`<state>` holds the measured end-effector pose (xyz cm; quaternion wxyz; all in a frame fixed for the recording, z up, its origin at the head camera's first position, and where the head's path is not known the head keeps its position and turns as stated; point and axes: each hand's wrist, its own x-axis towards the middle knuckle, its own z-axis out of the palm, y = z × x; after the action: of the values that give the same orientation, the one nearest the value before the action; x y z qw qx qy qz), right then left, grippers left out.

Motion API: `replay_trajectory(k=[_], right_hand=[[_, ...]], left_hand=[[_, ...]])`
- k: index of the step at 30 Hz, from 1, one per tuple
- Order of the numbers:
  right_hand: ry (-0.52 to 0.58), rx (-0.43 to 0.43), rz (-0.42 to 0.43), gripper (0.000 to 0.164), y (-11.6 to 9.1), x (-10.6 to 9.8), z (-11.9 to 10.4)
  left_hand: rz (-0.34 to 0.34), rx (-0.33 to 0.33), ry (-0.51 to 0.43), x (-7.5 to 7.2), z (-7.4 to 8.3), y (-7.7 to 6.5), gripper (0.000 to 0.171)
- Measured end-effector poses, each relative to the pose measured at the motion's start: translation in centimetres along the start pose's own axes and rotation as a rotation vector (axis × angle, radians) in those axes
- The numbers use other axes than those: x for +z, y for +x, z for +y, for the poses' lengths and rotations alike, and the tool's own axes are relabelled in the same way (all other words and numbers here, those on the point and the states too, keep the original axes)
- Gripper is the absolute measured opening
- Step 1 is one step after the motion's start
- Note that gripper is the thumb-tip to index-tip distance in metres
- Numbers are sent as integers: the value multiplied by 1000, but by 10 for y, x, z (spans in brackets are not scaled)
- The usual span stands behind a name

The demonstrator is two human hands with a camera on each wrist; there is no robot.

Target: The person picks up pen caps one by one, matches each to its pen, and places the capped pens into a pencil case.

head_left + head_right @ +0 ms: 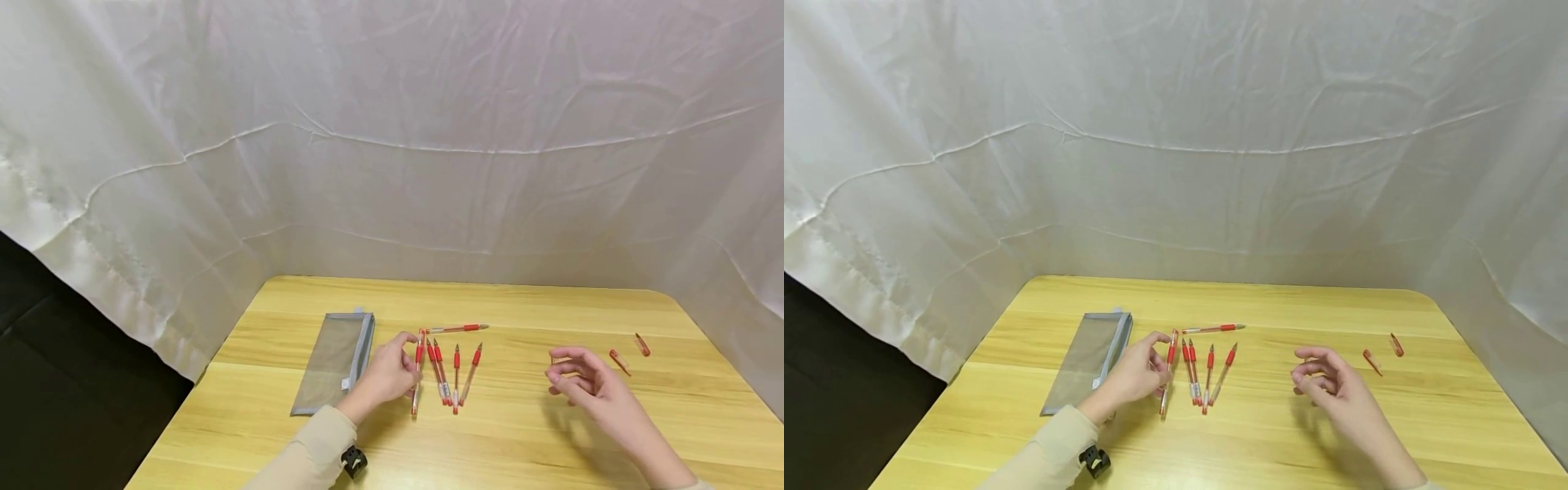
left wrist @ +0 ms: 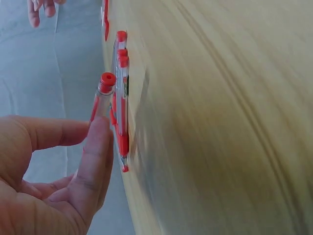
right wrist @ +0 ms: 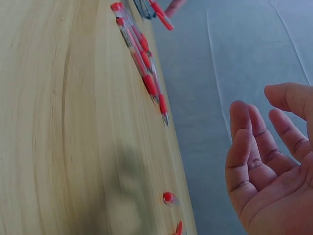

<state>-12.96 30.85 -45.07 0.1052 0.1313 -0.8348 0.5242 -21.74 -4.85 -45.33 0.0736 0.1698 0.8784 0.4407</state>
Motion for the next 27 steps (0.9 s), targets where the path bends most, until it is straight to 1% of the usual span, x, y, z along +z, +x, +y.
replay_trajectory(k=[4,6,11,13,20,27], right_hand=[[4,-19,8,34,-1,-6,4],[5,-25,7,36,-3,-9,6],[-5,-30,16,39,-5,-15,11],[-15,-30,24,39,-6,-17,13],[-35,-4,48,39,-9,-22,17],[-56,23,74,34,-10,-25,18]], left_hand=[[3,-15,34,-2,-2,1,66],[-5,-35,38,-2,-2,1,66],[-23,-95,11,-2,-3,1,67],[-22,-108,24,-2,-4,1,67],[-34,-119,89,-4,-8,2,61],[-36,-136,143,-6,-10,4,61]])
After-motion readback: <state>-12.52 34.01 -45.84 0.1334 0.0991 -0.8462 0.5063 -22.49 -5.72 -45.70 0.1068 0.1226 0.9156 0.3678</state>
